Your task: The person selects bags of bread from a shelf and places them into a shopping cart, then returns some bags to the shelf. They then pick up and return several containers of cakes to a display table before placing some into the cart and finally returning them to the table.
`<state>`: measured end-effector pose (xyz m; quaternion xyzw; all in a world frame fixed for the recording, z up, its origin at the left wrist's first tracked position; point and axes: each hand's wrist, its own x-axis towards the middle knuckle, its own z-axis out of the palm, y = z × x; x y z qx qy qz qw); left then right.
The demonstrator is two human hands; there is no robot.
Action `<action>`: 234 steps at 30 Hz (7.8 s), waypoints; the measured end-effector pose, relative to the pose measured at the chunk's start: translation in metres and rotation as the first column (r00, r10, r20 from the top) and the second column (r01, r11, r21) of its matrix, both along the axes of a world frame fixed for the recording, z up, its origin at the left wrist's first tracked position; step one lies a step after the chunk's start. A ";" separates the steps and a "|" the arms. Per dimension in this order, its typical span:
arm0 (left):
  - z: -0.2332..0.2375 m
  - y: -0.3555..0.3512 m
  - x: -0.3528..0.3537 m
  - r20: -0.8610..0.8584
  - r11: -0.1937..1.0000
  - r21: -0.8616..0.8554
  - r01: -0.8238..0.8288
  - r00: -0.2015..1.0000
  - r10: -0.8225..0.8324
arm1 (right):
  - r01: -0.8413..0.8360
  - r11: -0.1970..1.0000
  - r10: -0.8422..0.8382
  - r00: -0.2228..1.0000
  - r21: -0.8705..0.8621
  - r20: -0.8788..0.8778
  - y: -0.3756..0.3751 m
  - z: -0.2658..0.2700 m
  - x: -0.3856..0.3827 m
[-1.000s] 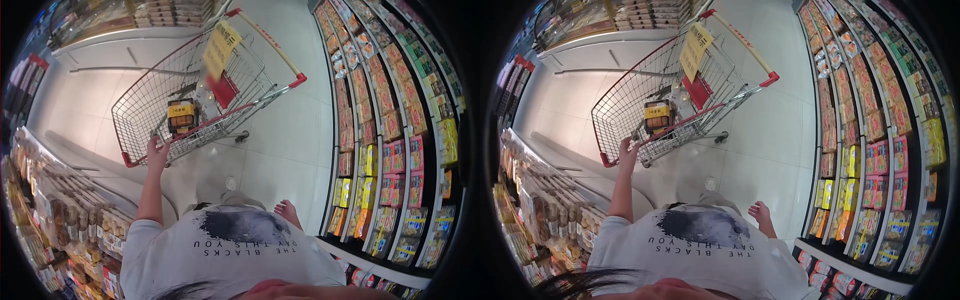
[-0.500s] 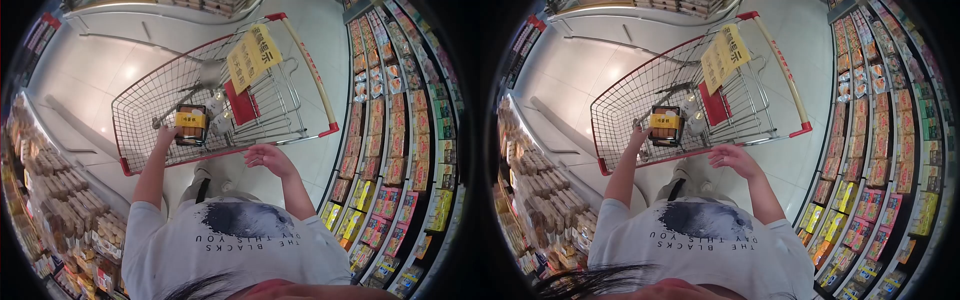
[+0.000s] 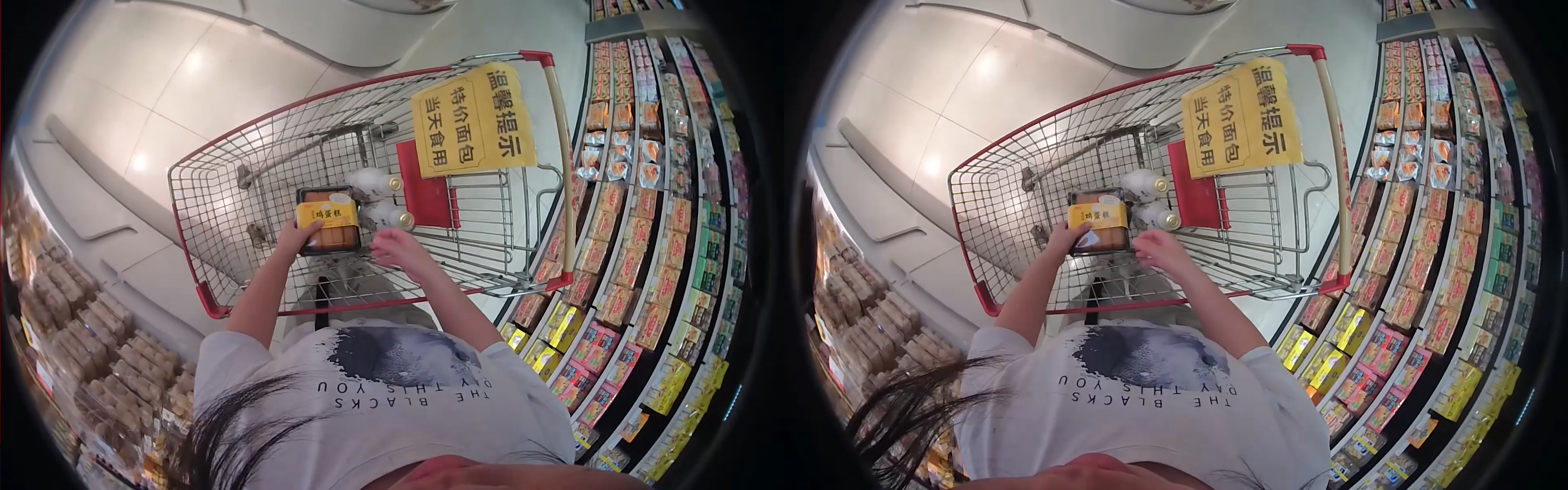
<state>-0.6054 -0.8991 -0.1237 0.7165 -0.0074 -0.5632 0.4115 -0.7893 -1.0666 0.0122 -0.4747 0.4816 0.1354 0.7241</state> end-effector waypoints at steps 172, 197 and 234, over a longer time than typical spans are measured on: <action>0.223 1.236 -0.287 0.676 0.675 -0.333 -0.658 0.333 0.658 | -0.449 0.893 0.366 0.719 -0.006 0.590 1.102 0.214 0.008; 0.232 1.334 -0.230 0.466 0.266 -0.477 -0.838 0.015 0.884 | -0.348 0.500 0.798 0.541 -0.793 0.265 1.192 0.189 0.080; 0.353 0.757 -0.344 0.939 0.767 0.265 0.584 0.025 -0.343 | 0.420 0.840 -0.359 0.905 -0.342 0.229 0.698 0.049 -0.449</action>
